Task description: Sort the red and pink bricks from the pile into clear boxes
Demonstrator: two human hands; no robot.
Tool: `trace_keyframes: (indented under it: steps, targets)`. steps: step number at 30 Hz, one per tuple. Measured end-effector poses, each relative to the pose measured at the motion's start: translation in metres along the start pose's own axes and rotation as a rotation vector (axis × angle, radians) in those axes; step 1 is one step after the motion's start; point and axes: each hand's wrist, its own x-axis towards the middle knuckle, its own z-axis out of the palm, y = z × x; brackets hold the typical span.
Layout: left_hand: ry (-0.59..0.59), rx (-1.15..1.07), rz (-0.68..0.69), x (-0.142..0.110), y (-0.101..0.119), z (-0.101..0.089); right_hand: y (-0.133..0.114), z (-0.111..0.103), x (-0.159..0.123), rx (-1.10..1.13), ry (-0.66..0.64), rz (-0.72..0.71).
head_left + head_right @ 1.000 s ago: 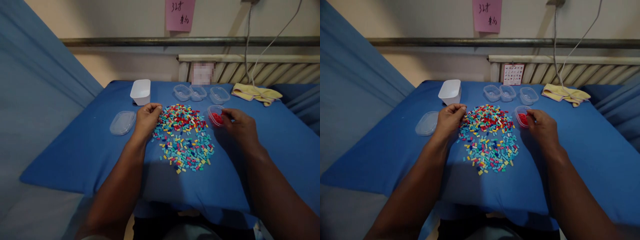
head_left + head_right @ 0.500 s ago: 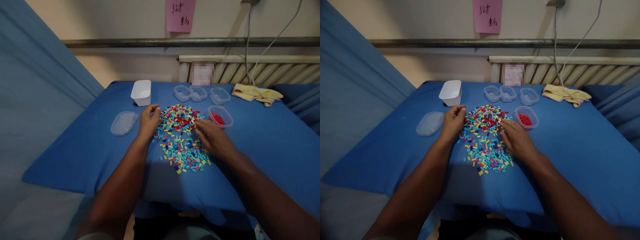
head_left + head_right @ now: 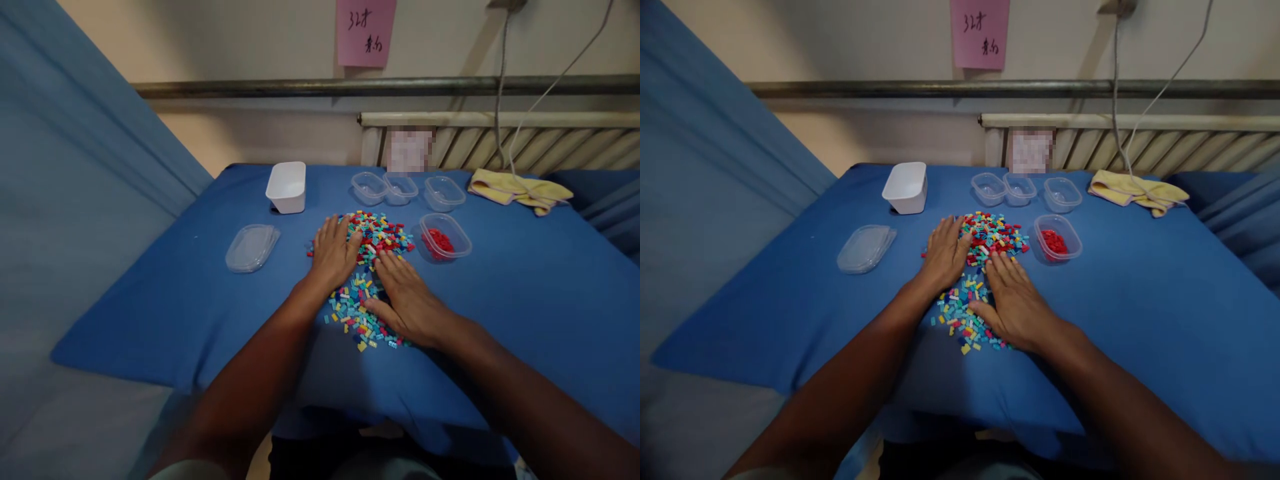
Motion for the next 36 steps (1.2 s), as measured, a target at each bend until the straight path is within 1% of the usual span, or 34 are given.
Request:
trace_keyframes:
  steps: [1,3,5,6,8,9,10,12,14,16,18,19,21,22,23,26,28,31,33,36]
  targets:
    - [-0.022,-0.054,0.039,0.000,0.002,0.000,-0.004,-0.003,0.000,0.013,-0.026,-0.061]
    - [-0.026,-0.146,0.093,-0.001,0.003,-0.003,-0.009,-0.009,0.000,0.036,-0.058,-0.150]
    - [-0.002,-0.161,0.106,-0.002,0.003,-0.008,-0.009,-0.012,0.003,0.048,-0.049,-0.152]
    - [0.012,-0.127,0.094,-0.002,0.002,-0.010,-0.008,-0.012,0.005,0.049,-0.032,-0.121]
    - [0.022,0.009,0.058,-0.002,0.001,-0.011,-0.006,-0.011,0.010,0.051,-0.008,-0.059]
    - [0.011,0.086,0.042,-0.002,0.001,-0.011,-0.006,-0.011,0.012,0.055,-0.013,-0.058]
    - [-0.012,0.150,0.031,-0.002,0.000,-0.010,-0.007,-0.011,0.014,0.062,-0.033,-0.086]
    - [-0.085,0.214,0.033,-0.003,0.000,-0.008,-0.008,-0.013,0.015,0.078,-0.090,-0.194]
    - [-0.144,0.205,0.050,-0.004,0.001,-0.011,-0.010,-0.019,0.013,0.091,-0.128,-0.288]
    - [-0.152,0.185,0.062,-0.009,0.002,-0.017,-0.008,-0.025,0.007,0.101,-0.139,-0.332]
    - [-0.179,0.169,0.117,-0.020,0.003,-0.027,-0.004,-0.029,-0.001,0.100,-0.135,-0.339]
    - [-0.224,0.162,0.164,-0.027,0.003,-0.032,-0.001,-0.030,-0.006,0.091,-0.130,-0.326]
    - [-0.366,0.154,0.263,-0.046,0.001,-0.041,0.006,-0.030,-0.016,0.067,-0.120,-0.278]
    - [-0.427,0.159,0.282,-0.056,0.000,-0.045,0.009,-0.030,-0.021,0.056,-0.117,-0.257]
    - [-0.458,0.169,0.286,-0.066,-0.001,-0.050,0.011,-0.030,-0.026,0.050,-0.115,-0.246]
    - [-0.491,0.202,0.275,-0.092,-0.003,-0.061,0.015,-0.032,-0.039,0.055,-0.131,-0.275]
    - [-0.500,0.235,0.278,-0.104,0.000,-0.065,0.015,-0.036,-0.042,0.054,-0.151,-0.293]
    - [-0.525,0.252,0.295,-0.112,0.008,-0.062,0.012,-0.037,-0.038,0.033,-0.132,-0.268]
    - [-0.542,0.239,0.301,-0.114,0.015,-0.054,0.011,-0.033,-0.033,0.021,-0.116,-0.258]
    - [-0.544,0.213,0.328,-0.117,0.021,-0.045,0.011,-0.025,-0.033,0.008,-0.135,-0.274]
